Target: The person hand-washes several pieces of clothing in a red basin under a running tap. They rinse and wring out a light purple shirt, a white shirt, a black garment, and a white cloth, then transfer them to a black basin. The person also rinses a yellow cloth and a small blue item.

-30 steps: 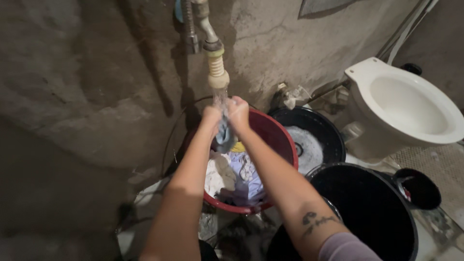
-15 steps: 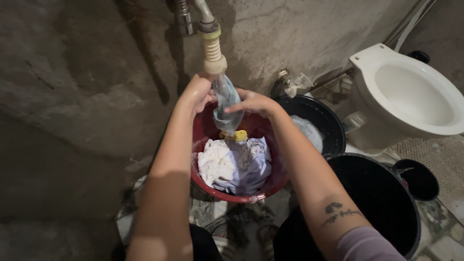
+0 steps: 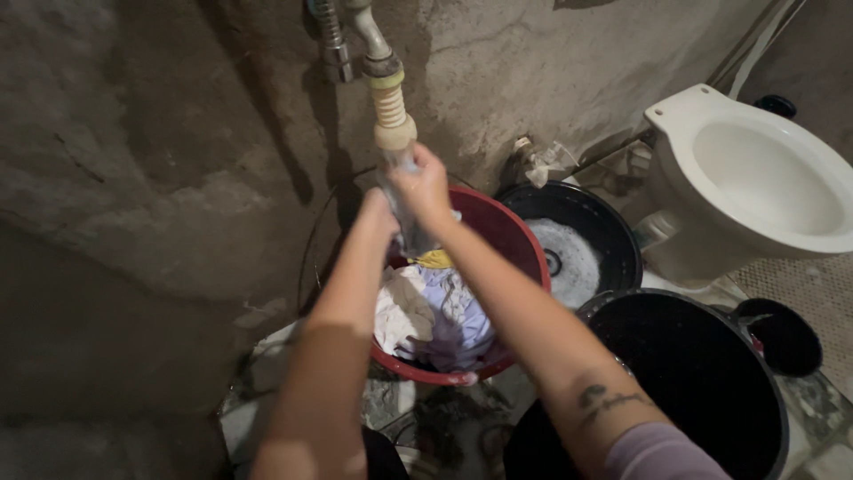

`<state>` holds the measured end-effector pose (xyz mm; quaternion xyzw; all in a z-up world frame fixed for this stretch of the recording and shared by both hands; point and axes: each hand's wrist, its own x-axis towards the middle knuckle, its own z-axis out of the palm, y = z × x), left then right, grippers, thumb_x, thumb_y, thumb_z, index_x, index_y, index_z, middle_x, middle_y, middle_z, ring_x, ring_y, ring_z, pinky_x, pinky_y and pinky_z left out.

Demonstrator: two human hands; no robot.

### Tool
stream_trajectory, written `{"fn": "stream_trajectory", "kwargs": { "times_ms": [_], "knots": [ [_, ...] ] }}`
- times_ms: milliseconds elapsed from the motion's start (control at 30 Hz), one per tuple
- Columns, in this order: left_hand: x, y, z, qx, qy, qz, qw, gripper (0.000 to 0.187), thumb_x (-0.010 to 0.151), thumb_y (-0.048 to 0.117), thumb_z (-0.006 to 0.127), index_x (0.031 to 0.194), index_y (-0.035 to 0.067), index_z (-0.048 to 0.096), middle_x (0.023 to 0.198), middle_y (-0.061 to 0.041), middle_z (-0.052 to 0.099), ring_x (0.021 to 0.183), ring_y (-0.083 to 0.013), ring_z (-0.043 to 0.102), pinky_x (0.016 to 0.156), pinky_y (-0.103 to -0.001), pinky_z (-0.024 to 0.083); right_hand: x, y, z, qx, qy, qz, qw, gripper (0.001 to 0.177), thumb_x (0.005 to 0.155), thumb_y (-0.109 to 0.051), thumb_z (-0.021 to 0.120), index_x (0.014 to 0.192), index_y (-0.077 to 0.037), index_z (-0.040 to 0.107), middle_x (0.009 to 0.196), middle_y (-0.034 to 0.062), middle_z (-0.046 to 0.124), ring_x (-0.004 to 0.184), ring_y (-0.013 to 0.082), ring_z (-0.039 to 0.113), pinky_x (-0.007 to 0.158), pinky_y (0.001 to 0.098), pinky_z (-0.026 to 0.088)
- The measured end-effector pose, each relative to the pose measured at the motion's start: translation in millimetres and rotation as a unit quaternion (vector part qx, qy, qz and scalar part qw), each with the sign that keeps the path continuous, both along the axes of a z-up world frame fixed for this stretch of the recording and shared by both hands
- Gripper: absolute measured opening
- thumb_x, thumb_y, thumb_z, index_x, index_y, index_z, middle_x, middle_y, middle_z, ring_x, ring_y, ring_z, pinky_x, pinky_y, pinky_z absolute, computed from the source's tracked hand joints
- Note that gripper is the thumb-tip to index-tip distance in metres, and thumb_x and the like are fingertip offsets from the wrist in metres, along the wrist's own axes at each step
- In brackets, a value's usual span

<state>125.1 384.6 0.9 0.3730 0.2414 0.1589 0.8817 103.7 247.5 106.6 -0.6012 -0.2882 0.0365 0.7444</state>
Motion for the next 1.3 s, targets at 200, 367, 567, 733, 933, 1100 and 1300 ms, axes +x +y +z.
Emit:
{"fn": "stream_trajectory", "kwargs": {
  "times_ms": [200, 367, 567, 733, 933, 1100, 1300],
  "knots": [
    [19.9, -10.5, -19.4, 0.174, 0.132, -0.083, 0.972, 0.035, 0.097, 0.036, 0.061, 0.098, 0.002, 0.071, 0.080, -0.014, 0.068, 0.063, -0.0282, 0.063, 0.056, -0.049, 0.048, 17.8, -0.4, -15.1, 0.048, 0.009, -0.068, 0.996, 0.016, 0.092, -0.015, 0.069, 0.088, 0.001, 0.064, 0.079, 0.0028, 0.062, 0.074, 0.0107, 0.054, 0.065, 0.0299, 0.047],
    [-1.9, 11.2, 32.9, 0.019, -0.039, -0.247, 0.968, 0.029, 0.101, 0.032, 0.065, 0.106, 0.005, 0.071, 0.089, -0.011, 0.074, 0.071, -0.0238, 0.070, 0.065, -0.041, 0.059, 54.9, -9.9, -18.8, 0.060, 0.213, 0.061, 0.973, 0.014, 0.086, -0.013, 0.066, 0.093, -0.002, 0.069, 0.079, 0.0029, 0.068, 0.069, 0.0140, 0.064, 0.063, 0.0283, 0.052],
    [-74.3, 3.7, 138.6, 0.206, 0.035, -0.247, 0.946, 0.034, 0.085, 0.008, 0.077, 0.119, 0.010, 0.072, 0.102, -0.006, 0.077, 0.085, -0.0189, 0.073, 0.070, -0.037, 0.061, 85.6, -52.6, -24.7, -0.186, 0.027, 0.026, 0.982, 0.019, 0.091, -0.017, 0.065, 0.099, -0.002, 0.073, 0.081, 0.0025, 0.070, 0.068, 0.0118, 0.063, 0.057, 0.0265, 0.050],
    [-75.6, -2.9, 147.7, 0.293, 0.122, -0.197, 0.927, 0.037, 0.082, 0.008, 0.078, 0.118, 0.010, 0.071, 0.099, -0.007, 0.076, 0.086, -0.0192, 0.073, 0.069, -0.037, 0.061, 87.3, -56.9, -16.0, -0.141, 0.116, 0.028, 0.983, 0.019, 0.093, -0.022, 0.060, 0.095, -0.007, 0.071, 0.075, -0.0018, 0.067, 0.061, 0.0102, 0.064, 0.054, 0.0255, 0.053],
    [-63.6, 19.9, 116.2, 0.409, 0.158, -0.038, 0.898, 0.028, 0.084, 0.007, 0.075, 0.110, 0.000, 0.072, 0.092, -0.015, 0.074, 0.076, -0.0277, 0.069, 0.063, -0.040, 0.050, 75.7, -60.7, 18.2, -0.158, 0.210, 0.040, 0.964, 0.019, 0.089, -0.022, 0.061, 0.089, -0.007, 0.072, 0.069, 0.0008, 0.059, 0.051, 0.0134, 0.048, 0.043, 0.0305, 0.034],
    [-53.3, 18.8, 98.7, 0.507, 0.185, -0.074, 0.839, 0.032, 0.085, 0.020, 0.062, 0.110, 0.002, 0.073, 0.094, -0.017, 0.075, 0.083, -0.0310, 0.076, 0.069, -0.044, 0.058, 57.4, -60.1, 51.0, -0.068, 0.199, 0.110, 0.971, 0.016, 0.089, -0.016, 0.062, 0.088, -0.002, 0.070, 0.074, 0.0028, 0.063, 0.061, 0.0131, 0.059, 0.056, 0.0303, 0.049],
    [-41.5, -11.4, 65.2, 0.152, 0.208, -0.251, 0.933, 0.060, 0.098, 0.064, 0.039, 0.116, 0.012, 0.064, 0.104, -0.011, 0.066, 0.090, -0.0311, 0.062, 0.075, -0.057, 0.050, 37.3, -73.9, 79.8, -0.202, 0.109, 0.348, 0.909, 0.020, 0.088, -0.022, 0.067, 0.100, -0.007, 0.073, 0.091, 0.0028, 0.075, 0.079, 0.0128, 0.072, 0.072, 0.0266, 0.059]
  ]
}}
